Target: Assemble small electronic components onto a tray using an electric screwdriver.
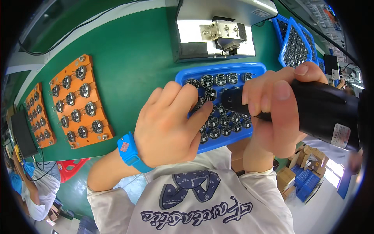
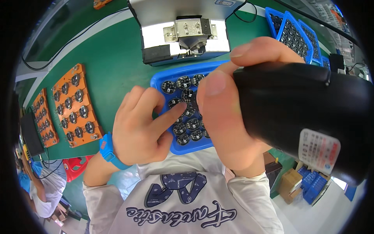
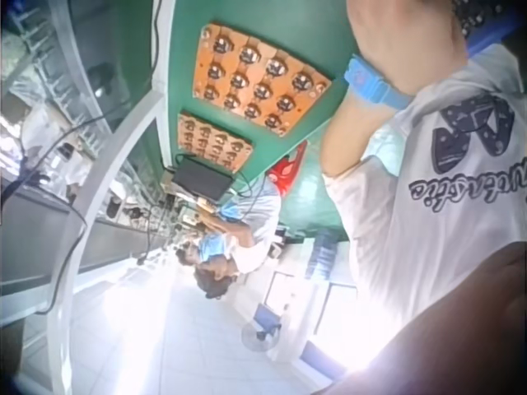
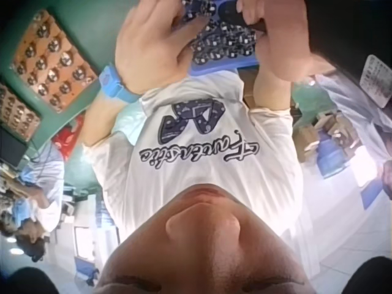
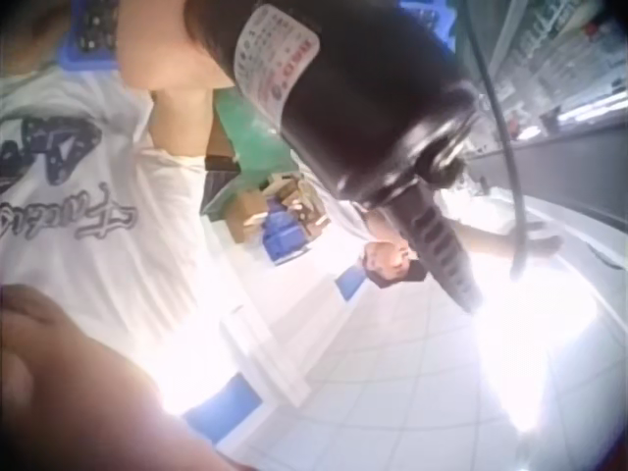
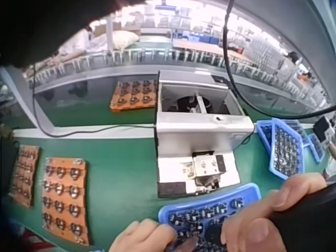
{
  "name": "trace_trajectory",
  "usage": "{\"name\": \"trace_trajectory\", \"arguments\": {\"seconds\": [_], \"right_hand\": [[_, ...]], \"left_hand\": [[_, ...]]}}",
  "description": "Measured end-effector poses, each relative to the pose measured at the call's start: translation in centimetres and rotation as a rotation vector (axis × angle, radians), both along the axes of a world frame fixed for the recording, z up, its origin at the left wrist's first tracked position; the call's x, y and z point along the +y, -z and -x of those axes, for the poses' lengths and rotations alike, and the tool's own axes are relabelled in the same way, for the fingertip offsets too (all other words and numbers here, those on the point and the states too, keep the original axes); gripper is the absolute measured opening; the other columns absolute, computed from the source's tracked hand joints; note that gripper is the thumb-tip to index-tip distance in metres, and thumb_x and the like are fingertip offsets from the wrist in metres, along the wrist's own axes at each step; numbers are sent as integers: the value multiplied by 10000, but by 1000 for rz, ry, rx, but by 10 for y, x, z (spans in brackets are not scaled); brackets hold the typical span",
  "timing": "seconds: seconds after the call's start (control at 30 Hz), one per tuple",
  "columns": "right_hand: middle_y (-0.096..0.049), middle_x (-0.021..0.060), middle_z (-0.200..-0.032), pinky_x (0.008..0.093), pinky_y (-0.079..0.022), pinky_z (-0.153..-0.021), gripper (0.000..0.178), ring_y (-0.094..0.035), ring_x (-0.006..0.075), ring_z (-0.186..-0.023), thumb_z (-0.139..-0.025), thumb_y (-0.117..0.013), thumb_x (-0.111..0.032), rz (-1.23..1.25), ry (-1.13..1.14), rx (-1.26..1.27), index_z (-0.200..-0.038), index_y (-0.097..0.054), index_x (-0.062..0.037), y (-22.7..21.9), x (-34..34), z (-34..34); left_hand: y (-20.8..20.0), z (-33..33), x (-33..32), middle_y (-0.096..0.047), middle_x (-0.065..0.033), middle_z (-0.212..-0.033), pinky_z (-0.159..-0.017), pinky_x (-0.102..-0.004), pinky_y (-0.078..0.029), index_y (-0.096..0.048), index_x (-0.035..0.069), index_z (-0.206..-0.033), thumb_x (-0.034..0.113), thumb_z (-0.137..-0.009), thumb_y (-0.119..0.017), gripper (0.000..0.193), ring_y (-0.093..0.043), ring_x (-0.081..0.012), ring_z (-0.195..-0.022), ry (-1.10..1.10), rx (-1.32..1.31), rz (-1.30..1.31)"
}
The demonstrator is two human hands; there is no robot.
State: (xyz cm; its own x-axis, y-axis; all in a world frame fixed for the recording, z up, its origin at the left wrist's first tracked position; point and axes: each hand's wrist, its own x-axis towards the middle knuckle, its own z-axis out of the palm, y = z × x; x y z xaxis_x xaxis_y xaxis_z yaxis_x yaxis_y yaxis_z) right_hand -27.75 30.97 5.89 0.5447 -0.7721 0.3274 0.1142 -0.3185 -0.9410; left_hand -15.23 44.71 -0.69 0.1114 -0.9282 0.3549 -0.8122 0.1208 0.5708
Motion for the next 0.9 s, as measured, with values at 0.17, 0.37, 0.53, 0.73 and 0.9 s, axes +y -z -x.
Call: {"name": "trace_trajectory", "arguments": {"seconds": [0.17,0.37,0.53,0.73,0.9], "right_hand": [[-588,113,-720,405,-536,-621,355,-565,185,-583,-973,-541,-4,47,-12,79,-1303,-411,12,0,-1,1],[-601,124,-737,395,-537,-627,309,-560,180,-586,-987,-541,-10,74,-72,79,-1272,-422,-10,3,-4,5],[-601,125,-746,393,-529,-606,291,-557,177,-595,-987,-548,0,115,-100,89,-1251,-428,-23,6,-5,5],[-581,106,-760,392,-519,-591,273,-540,173,-586,-981,-568,13,178,-150,34,-1206,-428,-55,14,-2,8],[-566,84,-750,390,-512,-581,271,-530,172,-573,-984,-592,1,157,-163,-25,-1192,-435,-74,21,-3,13]], "left_hand": [[11,6,-4,-506,-81,-939,-677,-392,-407,-788,27,-1085,72,-636,-705,458,-515,-271,-856,-11,-22,-18],[11,10,-6,-505,-97,-958,-684,-405,-408,-773,34,-1147,59,-583,-705,569,-515,-290,-868,-16,-65,-43],[12,12,-6,-505,-100,-960,-676,-410,-402,-768,34,-1141,53,-589,-696,557,-512,-299,-865,-28,-59,-43],[1,11,-9,-548,-83,-969,-720,-375,-401,-779,-19,-1053,104,-808,-692,288,-535,-261,-948,-32,-63,-101],[-1,12,-11,-550,-87,-974,-727,-375,-406,-780,-18,-1045,96,-812,-697,273,-537,-269,-960,-50,-66,-113]]}}
